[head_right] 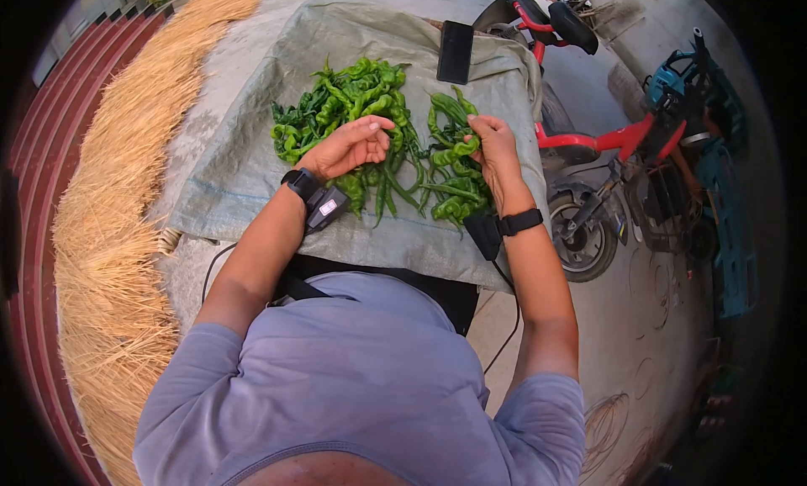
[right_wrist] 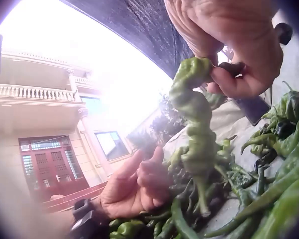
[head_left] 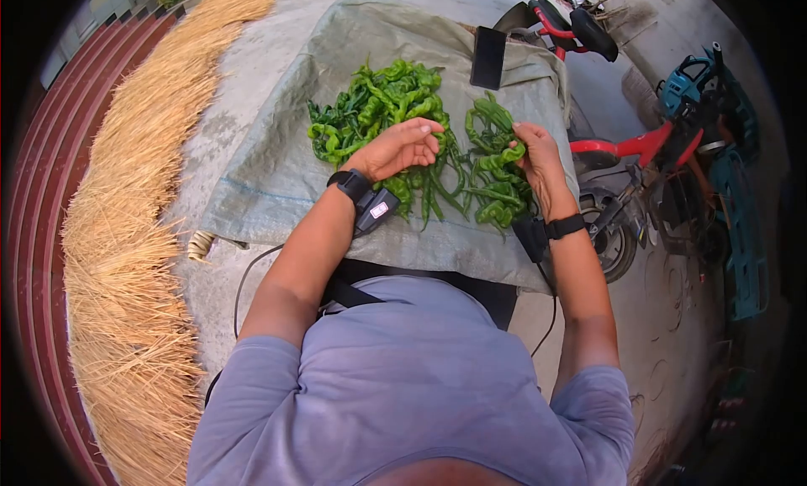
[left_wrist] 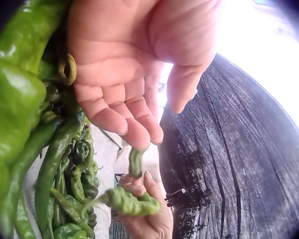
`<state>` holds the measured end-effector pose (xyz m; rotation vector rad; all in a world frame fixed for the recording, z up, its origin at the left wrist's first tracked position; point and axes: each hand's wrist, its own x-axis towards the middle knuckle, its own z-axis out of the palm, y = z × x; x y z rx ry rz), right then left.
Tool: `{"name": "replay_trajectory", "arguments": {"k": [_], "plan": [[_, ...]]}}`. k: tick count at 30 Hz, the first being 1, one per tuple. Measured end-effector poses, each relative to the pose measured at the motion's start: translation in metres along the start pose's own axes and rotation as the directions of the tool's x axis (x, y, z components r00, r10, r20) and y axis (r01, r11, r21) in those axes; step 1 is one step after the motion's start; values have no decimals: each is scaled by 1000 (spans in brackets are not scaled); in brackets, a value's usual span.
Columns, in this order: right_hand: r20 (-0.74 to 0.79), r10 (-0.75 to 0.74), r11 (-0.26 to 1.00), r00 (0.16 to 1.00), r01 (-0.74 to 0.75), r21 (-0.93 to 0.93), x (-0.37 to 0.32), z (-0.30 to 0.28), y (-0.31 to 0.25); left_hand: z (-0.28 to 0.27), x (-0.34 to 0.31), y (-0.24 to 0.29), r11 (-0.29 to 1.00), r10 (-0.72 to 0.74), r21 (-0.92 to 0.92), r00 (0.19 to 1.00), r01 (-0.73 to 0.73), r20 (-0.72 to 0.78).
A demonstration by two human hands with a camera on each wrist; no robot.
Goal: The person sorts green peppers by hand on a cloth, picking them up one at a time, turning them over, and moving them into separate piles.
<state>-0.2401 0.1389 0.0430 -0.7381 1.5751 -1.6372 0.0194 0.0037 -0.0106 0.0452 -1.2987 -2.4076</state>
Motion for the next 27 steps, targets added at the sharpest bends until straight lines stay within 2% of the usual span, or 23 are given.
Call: {"name": "replay_trajectory", "arguments": {"k": [1,4,7,10,13,14,16,20,23,27], "plan": [[-47,-9,1000,999,10,27,3,-3,0,0,0,1,1000,-5,-2,1000,5,0],[-17,-30,998,999,31,52,-8,0,-6,0,0,1,1000,-5,6,1000,5,27],[166,3,981,986,-36,193,-29,19,-10,9,-1,2,1000,-9,1,1000,9,-28],[244,-9,970,970,-51,237,-39,37,-12,22,-3,7,996,-25,83,999,27,-23],[255,-29,951,967,-52,306,-36,45,-10,14,-3,5,987,-90,142,994,81,62],[259,-38,942,965,-52,331,-36,47,-9,6,-1,2,972,-158,188,984,142,76],[243,-34,950,969,-44,308,-39,52,-9,-6,4,-3,926,-292,278,951,256,98],[160,-1,993,987,-19,120,-44,46,-10,0,1,-5,970,-199,137,979,203,-43],[216,37,995,976,-57,87,-21,18,5,-4,2,-4,978,-193,90,980,188,50],[64,-62,895,996,27,444,-3,4,2,3,0,-1,989,-142,59,987,137,81]]}}
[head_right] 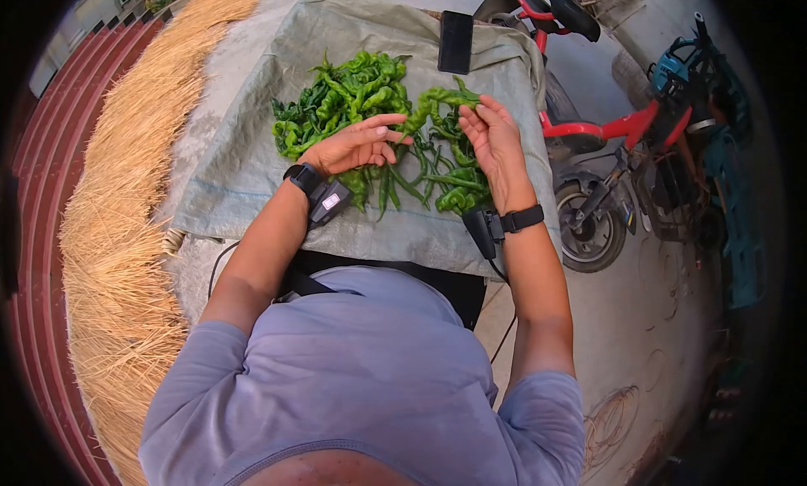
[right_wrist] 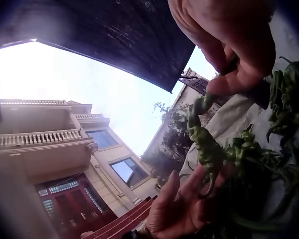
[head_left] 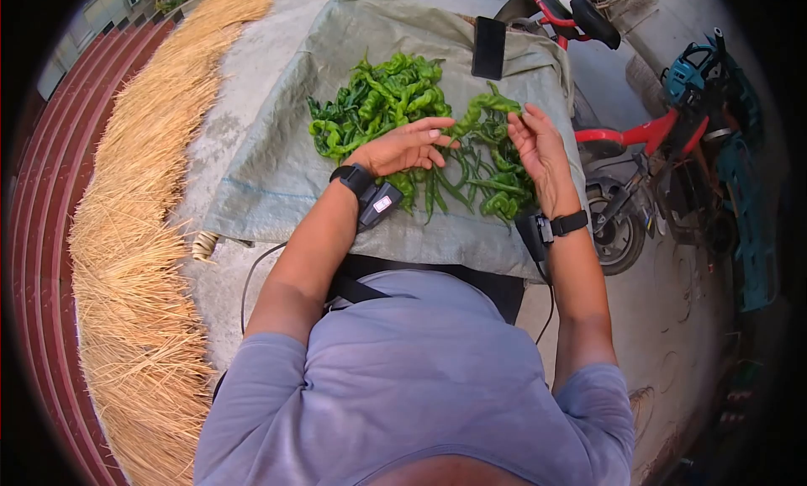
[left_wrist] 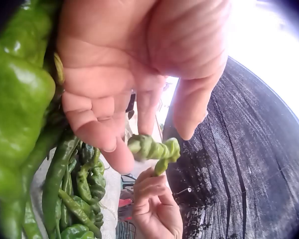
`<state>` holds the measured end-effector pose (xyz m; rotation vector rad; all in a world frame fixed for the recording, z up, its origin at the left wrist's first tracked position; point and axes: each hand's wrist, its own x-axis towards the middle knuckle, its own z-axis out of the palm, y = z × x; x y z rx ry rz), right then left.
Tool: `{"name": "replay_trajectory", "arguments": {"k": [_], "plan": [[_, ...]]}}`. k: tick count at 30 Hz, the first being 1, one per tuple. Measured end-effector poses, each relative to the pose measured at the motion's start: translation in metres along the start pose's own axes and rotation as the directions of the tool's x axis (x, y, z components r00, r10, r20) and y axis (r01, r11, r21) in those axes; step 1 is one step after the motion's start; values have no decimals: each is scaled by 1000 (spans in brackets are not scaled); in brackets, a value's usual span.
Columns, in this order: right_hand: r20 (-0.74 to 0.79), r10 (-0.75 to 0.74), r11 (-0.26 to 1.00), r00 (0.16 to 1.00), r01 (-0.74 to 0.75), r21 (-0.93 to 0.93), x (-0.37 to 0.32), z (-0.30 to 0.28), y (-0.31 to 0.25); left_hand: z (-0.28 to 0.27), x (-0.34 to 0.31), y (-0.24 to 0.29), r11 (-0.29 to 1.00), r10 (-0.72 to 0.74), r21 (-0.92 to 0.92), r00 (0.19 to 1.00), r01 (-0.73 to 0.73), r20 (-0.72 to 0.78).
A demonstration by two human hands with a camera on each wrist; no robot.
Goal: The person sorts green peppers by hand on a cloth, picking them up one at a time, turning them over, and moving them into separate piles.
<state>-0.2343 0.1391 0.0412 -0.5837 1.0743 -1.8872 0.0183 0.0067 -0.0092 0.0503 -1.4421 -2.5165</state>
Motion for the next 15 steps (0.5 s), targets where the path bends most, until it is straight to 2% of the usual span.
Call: {"name": "replay_trajectory", "arguments": {"k": [3,4,7,10,11,13,14,15], "plan": [[-91,-152,972,984,166,164,12,-2,-7,10,-2,4,1000,-1,10,999,1,-35],[-102,-172,972,980,186,146,16,-3,-6,9,-2,4,1000,-5,15,999,5,-33],[-160,147,987,976,-155,-37,1,5,-3,3,-2,0,1000,0,19,1000,0,-25],[-33,137,963,990,-141,-228,-13,12,10,-6,0,-2,1000,9,8,1000,-9,-13],[38,191,900,981,-159,-405,-14,16,11,-7,1,-3,1000,12,3,1000,-12,-9],[144,325,691,935,-131,-710,-16,30,14,-7,1,-4,1000,20,6,1000,-20,-17],[148,306,613,941,-76,-786,-22,38,20,-6,1,-4,1000,23,11,1000,-22,-20],[194,240,428,951,75,-901,-15,35,33,-6,1,-3,1000,24,10,1000,-24,-21]]}}
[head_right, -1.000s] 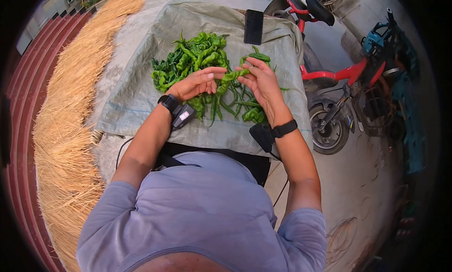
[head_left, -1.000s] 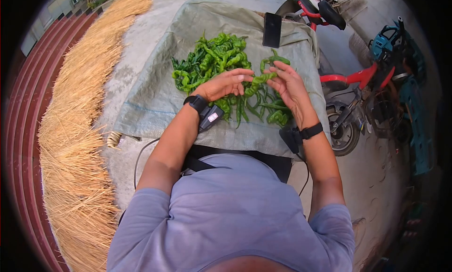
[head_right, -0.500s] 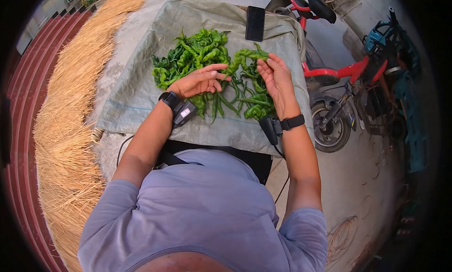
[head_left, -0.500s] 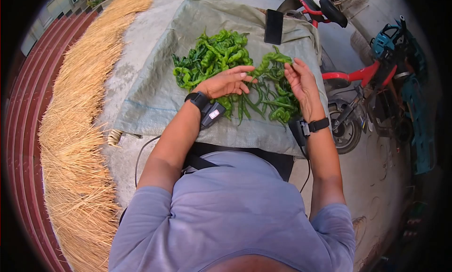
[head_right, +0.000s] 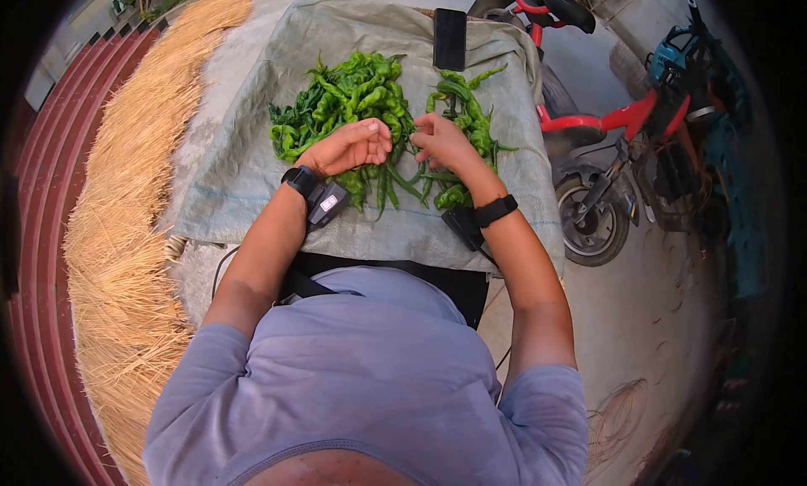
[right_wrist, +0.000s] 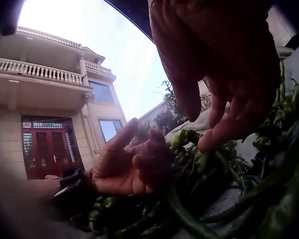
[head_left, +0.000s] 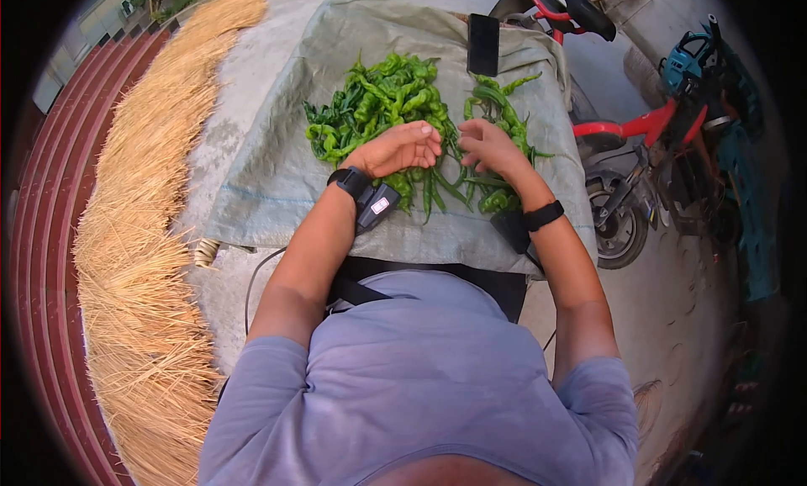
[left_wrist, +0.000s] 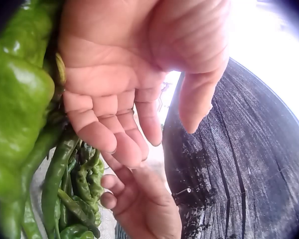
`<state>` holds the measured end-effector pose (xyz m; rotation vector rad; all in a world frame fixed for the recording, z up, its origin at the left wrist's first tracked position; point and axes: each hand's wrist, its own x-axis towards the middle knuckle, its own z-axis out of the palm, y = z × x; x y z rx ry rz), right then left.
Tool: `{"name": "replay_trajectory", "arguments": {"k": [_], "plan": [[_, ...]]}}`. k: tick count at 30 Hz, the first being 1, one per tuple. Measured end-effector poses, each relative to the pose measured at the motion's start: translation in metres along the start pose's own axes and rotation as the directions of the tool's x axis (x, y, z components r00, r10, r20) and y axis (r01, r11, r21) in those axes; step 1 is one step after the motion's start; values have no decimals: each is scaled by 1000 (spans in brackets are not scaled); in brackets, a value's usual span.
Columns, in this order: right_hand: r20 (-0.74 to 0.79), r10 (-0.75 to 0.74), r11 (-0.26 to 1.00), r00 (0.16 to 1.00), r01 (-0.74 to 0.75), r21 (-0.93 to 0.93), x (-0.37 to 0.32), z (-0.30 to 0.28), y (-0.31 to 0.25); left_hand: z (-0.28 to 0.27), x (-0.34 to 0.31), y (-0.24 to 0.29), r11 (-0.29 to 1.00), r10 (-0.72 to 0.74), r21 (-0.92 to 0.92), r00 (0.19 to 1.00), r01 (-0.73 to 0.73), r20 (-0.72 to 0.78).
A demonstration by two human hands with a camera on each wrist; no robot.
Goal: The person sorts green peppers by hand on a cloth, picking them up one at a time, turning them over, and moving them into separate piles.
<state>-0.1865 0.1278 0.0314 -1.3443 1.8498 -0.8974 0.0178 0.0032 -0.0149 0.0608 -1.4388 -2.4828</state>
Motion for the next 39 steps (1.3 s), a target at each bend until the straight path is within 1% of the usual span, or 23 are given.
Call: {"name": "replay_trajectory", "arguments": {"k": [1,2,3,6,7,10,13,16,17,19,22,23,26,29,32,35,37,38,39], "plan": [[-27,-76,965,997,67,-253,17,9,17,0,0,0,1000,0,1,1000,0,0],[-36,-153,863,988,116,-491,27,16,24,0,0,0,1000,0,3,1000,0,1],[-82,-180,758,980,85,-647,15,24,6,0,0,0,1000,-3,5,1000,3,0],[-47,0,704,999,-33,-710,33,38,5,2,0,2,1000,-10,9,1000,10,3],[-71,-56,697,996,-11,-717,35,44,9,3,-1,2,1000,-11,7,1000,11,7],[-112,-106,704,988,-5,-710,36,49,8,3,-1,2,1000,0,2,1000,0,14],[-174,-63,800,983,-54,-597,46,46,21,3,-2,1,1000,7,-3,1000,-7,25],[-187,37,870,982,-124,-478,53,34,28,3,-2,2,1000,2,-19,1000,-2,29],[-180,45,895,983,-120,-431,56,29,30,2,-2,2,1000,2,-18,1000,-2,21],[-155,65,936,986,-114,-332,60,21,35,3,-2,1,1000,-1,-23,1000,1,-4],[-92,125,964,988,-143,-223,55,3,32,1,-2,0,999,1,-36,1000,-1,4],[-81,70,969,994,-86,-230,62,-1,43,0,-2,-1,999,-1,-42,1000,1,8],[104,184,965,978,-159,-210,43,-20,16,-1,-1,-2,998,-7,-54,1000,7,8],[99,148,989,984,-146,-31,14,-28,-5,-1,0,-3,999,-19,-50,1000,18,-7],[-10,44,998,999,-44,49,-8,-25,-10,-3,1,-4,999,-19,-50,1000,18,-9],[49,64,991,997,-69,111,-20,-29,-11,1,-1,-2,999,-20,-34,999,19,-28],[8,-10,994,1000,9,106,-38,-15,-21,10,-4,1,1000,-12,-4,999,12,-53],[-16,-47,993,999,48,106,-47,-6,-26,10,-4,0,1000,-13,-16,999,12,-34],[23,-85,996,996,85,24,-52,2,-29,6,-3,0,1000,-14,-27,1000,14,-14]]}}
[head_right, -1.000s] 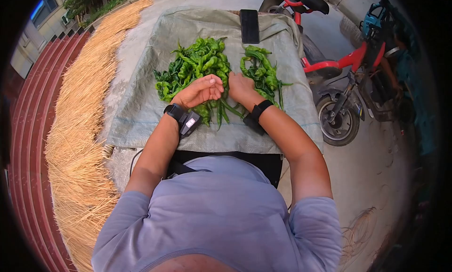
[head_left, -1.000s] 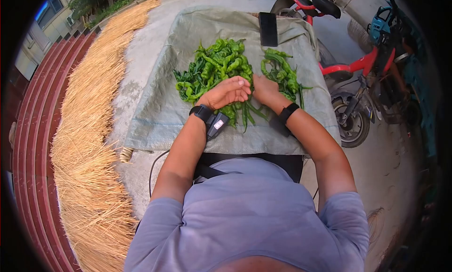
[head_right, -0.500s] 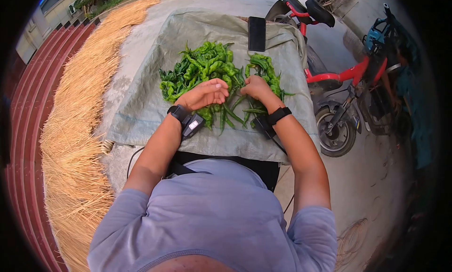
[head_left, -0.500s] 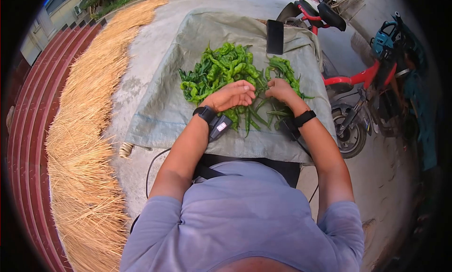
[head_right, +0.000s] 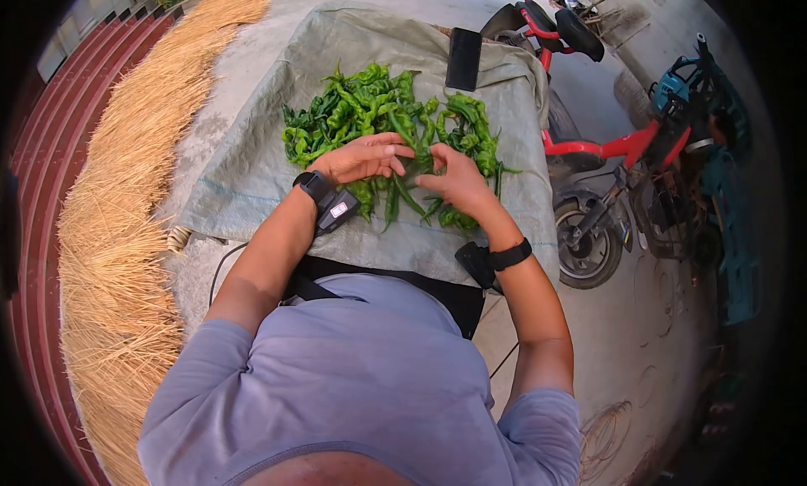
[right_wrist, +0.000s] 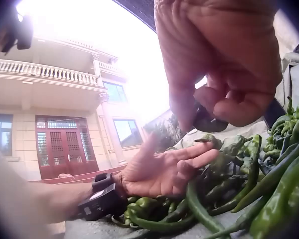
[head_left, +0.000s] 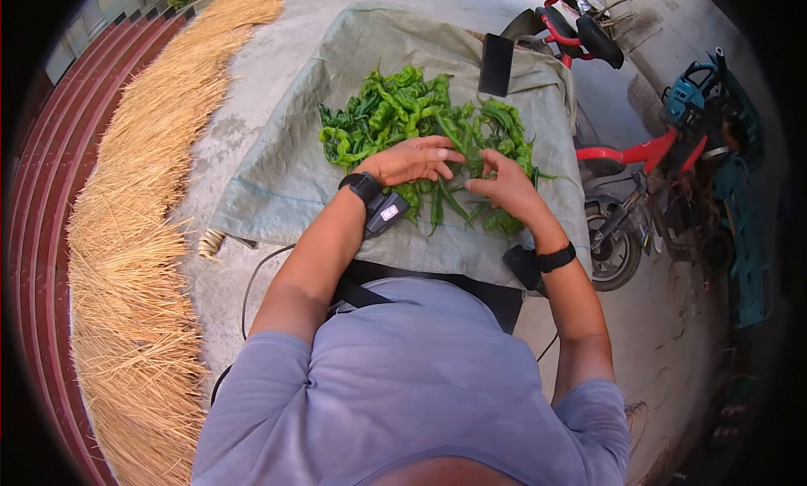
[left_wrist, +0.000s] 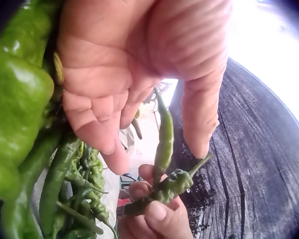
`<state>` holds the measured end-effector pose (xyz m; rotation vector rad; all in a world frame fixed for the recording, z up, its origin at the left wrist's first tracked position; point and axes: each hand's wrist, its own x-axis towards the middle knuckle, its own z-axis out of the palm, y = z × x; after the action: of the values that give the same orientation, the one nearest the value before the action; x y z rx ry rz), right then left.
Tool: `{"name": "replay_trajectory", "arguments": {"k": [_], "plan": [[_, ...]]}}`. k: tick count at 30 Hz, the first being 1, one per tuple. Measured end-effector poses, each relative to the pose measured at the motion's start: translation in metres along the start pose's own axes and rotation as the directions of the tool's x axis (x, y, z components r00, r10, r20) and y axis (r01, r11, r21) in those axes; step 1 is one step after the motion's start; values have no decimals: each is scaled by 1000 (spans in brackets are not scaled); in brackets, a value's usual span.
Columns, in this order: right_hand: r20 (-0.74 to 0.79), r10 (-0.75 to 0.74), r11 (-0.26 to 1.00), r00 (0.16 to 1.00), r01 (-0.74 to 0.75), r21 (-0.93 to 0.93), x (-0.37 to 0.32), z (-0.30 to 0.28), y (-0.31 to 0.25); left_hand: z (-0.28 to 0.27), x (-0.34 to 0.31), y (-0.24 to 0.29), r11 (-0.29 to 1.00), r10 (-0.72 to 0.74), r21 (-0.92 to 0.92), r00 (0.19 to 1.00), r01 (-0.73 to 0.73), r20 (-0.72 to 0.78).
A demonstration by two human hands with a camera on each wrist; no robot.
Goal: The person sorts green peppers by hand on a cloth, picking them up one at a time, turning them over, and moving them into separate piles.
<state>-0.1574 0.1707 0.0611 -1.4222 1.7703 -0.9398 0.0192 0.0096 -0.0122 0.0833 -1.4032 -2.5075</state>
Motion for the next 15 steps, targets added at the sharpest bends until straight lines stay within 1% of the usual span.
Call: {"name": "replay_trajectory", "arguments": {"k": [1,2,3,5,6,8,9,10,11,14,15], "plan": [[59,-148,974,987,156,-166,2,7,8,-4,1,0,1000,-2,-10,1000,2,19],[104,-170,966,980,187,-180,-3,13,8,-7,2,0,999,-27,-38,999,28,20],[149,-191,957,970,218,-191,-11,20,0,-4,2,1,1000,-22,-4,1000,22,-1],[117,-246,946,962,265,-190,-10,26,12,1,1,1,998,-10,65,999,13,-46],[101,-271,939,957,286,-190,-10,29,13,-1,1,1,999,-11,46,999,14,-49],[51,-176,978,983,181,-106,-12,25,12,-4,2,1,1000,-15,7,999,16,-49],[28,-125,990,992,126,-64,-14,21,9,-4,2,1,1000,-11,28,998,13,-58],[-1,-107,988,994,107,-109,-18,17,8,-5,2,1,999,-7,47,998,10,-65],[-34,-81,994,996,79,-71,-19,14,13,-6,1,0,998,-2,66,997,7,-72],[-119,10,998,993,-2,64,-19,2,21,-7,3,-1,999,3,37,997,0,-75],[-155,22,996,988,-8,90,-17,-4,24,-8,3,-2,1000,4,31,997,-2,-75]]}}
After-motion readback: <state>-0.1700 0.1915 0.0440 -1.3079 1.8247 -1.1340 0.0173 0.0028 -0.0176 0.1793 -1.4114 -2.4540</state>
